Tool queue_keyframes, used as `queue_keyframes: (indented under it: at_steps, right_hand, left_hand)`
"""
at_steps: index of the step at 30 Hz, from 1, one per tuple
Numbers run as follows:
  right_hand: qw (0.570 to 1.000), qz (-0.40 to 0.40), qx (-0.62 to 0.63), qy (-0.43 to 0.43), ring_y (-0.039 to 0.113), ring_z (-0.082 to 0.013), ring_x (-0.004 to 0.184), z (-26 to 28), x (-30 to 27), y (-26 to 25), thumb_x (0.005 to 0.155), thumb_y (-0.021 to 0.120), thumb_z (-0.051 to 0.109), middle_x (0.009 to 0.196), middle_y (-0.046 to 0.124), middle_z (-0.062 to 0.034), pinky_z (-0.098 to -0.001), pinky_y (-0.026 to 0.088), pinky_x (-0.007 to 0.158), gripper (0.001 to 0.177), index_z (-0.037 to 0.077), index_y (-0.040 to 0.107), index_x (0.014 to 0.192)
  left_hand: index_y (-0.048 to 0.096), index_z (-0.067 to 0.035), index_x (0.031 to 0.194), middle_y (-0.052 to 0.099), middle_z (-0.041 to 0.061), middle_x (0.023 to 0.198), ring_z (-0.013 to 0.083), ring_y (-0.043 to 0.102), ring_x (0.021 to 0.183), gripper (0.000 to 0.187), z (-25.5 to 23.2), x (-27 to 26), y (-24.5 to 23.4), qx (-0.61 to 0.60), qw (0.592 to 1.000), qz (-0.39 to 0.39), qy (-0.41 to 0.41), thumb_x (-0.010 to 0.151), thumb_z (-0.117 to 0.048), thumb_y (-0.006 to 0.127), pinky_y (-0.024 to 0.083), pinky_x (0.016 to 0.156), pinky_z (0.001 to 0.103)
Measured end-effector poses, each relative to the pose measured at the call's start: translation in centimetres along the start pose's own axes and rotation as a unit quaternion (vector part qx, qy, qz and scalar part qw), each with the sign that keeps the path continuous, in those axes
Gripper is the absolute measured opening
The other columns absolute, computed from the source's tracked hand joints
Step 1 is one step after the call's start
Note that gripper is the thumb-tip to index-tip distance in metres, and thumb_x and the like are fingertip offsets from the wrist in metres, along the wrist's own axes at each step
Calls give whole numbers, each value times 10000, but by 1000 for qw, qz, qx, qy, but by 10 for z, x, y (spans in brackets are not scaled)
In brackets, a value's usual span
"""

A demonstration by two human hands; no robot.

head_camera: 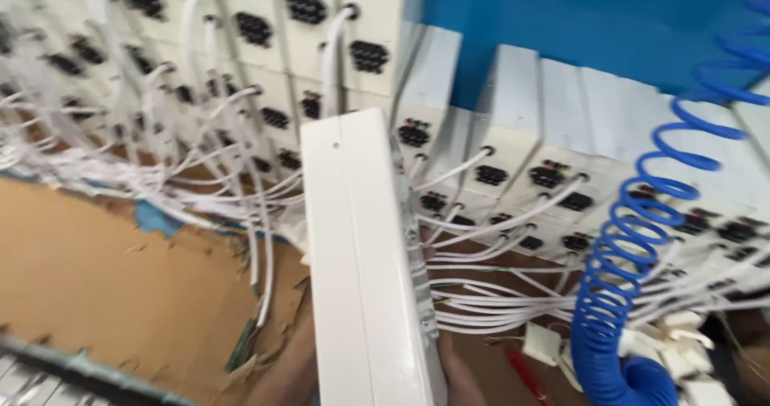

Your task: Assembling and securing internal components of white electrical boxes using a pneumatic screwdriver and manual tools.

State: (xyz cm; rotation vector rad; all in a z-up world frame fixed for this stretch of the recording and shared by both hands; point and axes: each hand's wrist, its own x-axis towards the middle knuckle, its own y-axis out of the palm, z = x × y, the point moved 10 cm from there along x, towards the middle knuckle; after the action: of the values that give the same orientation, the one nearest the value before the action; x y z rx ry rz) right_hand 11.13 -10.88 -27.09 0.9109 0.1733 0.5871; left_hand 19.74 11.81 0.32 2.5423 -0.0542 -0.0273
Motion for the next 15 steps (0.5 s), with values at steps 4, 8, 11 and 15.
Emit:
queue_keyframes:
  at_steps: [4, 8, 11, 15]
  right_hand:
    - [999, -13, 16, -37, 669, -206, 1104, 52, 85, 34, 1047, 651, 349, 1288, 663, -110, -366, 557, 907, 547, 5, 510, 1447]
    - [998, -13, 35, -56, 671, -204, 1099, 92, 155, 66, 1061, 640, 356, 1285, 665, -105, -366, 559, 900, 530, 10, 520, 1445]
    - [996, -16, 52, -77, 673, -203, 1095, 116, 192, 88, 1071, 631, 361, 1282, 666, -101, -365, 561, 895, 519, 14, 527, 1443]
    - [992, -25, 73, -100, 676, -201, 1090, 143, 217, 107, 1086, 620, 369, 1279, 668, -97, -365, 563, 889, 505, 20, 537, 1441]
  left_hand:
    - [458, -61, 1518, 568, 162, 1423, 266, 547, 1278, 835, -9, 61, 30, 25, 999, 46, 5, 919, -633, 563, 486, 1037, 451]
    - [453, -50, 1523, 563, 166, 1424, 263, 544, 1275, 832, -7, 99, 41, 49, 996, 73, 22, 934, -630, 556, 485, 1034, 446]
    - [450, -45, 1525, 561, 169, 1425, 261, 543, 1274, 831, 0, 116, 53, 64, 993, 97, 25, 942, -628, 552, 485, 1032, 443]
    - [377, -59, 1560, 514, 135, 1492, 218, 528, 1326, 782, -3, 126, 58, 100, 992, 61, 39, 978, -569, 490, 486, 1057, 379]
